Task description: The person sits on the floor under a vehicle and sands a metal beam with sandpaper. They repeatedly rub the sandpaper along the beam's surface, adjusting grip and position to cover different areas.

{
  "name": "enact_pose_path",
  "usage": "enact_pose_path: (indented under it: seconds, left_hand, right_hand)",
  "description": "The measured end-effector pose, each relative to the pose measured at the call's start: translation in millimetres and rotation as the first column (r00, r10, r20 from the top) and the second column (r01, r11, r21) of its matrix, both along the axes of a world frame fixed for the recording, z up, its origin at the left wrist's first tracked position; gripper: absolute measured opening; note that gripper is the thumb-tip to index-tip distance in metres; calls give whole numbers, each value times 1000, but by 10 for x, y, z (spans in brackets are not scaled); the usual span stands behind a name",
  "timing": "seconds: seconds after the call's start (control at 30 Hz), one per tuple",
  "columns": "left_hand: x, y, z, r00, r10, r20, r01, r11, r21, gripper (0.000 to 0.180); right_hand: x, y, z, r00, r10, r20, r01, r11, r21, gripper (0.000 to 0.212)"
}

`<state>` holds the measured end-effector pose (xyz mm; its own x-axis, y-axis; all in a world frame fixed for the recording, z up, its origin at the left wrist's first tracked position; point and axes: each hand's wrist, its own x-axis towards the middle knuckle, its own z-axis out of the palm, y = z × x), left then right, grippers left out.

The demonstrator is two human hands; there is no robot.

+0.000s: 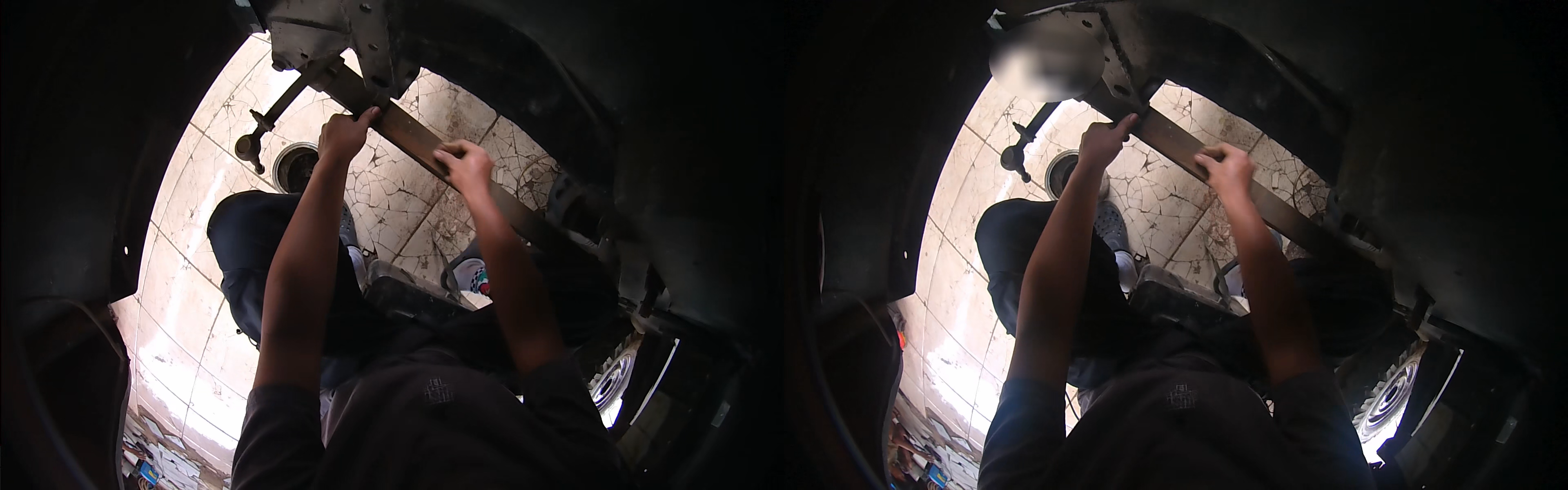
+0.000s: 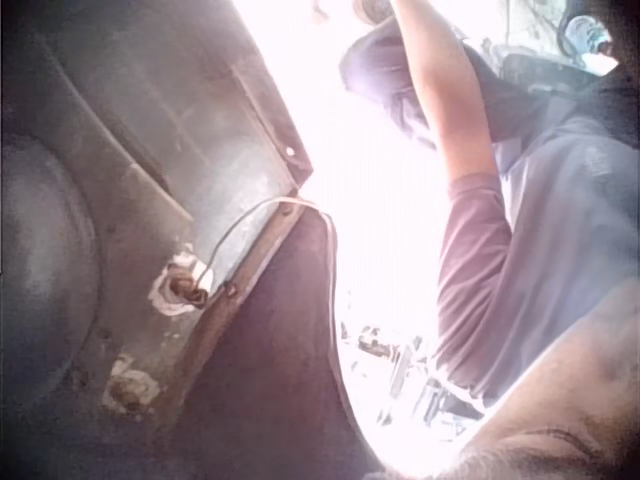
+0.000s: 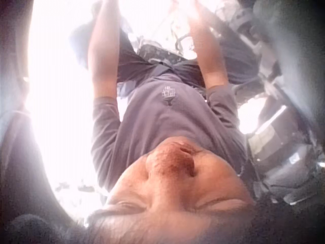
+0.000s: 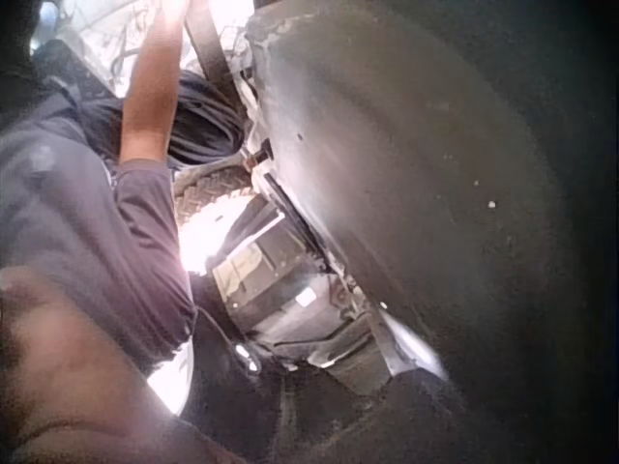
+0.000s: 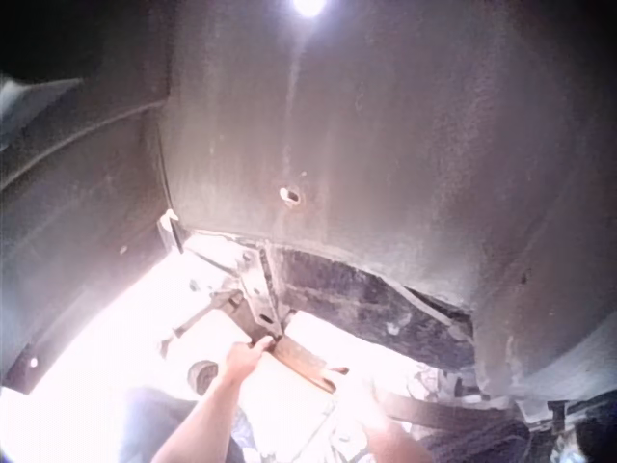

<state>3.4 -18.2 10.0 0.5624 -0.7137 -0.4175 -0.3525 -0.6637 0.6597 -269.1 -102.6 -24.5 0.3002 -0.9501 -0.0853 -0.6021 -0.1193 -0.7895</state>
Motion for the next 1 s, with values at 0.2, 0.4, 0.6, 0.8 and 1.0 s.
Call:
enact_pose_path:
  seconds: [0.2, 0.4, 0.6, 0.8, 1.0]
  left_hand:
    - [17, 62, -231, 992, 61, 112, -57, 998, -35, 83]
    - [22, -40, -267, 989, 58, 138, -61, 998, 12, 81]
    - [33, -39, -282, 988, 91, 127, -95, 995, 19, 81]
    - [49, 82, -76, 999, 19, -32, -19, 1000, -17, 88]
    - [54, -6, -285, 990, 73, 117, -72, 997, -13, 79]
  right_hand:
    - [-484, 228, 333, 984, -149, -101, 162, 977, 139, 21]
    - [173, 173, 272, 991, -134, 21, 128, 975, 182, 23]
    - [642, 150, 367, 998, -18, 68, 12, 996, 86, 22]
    - [-330, 214, 335, 989, -114, -92, 127, 979, 157, 22]
    - [-124, 153, 86, 991, -126, 42, 118, 982, 149, 24]
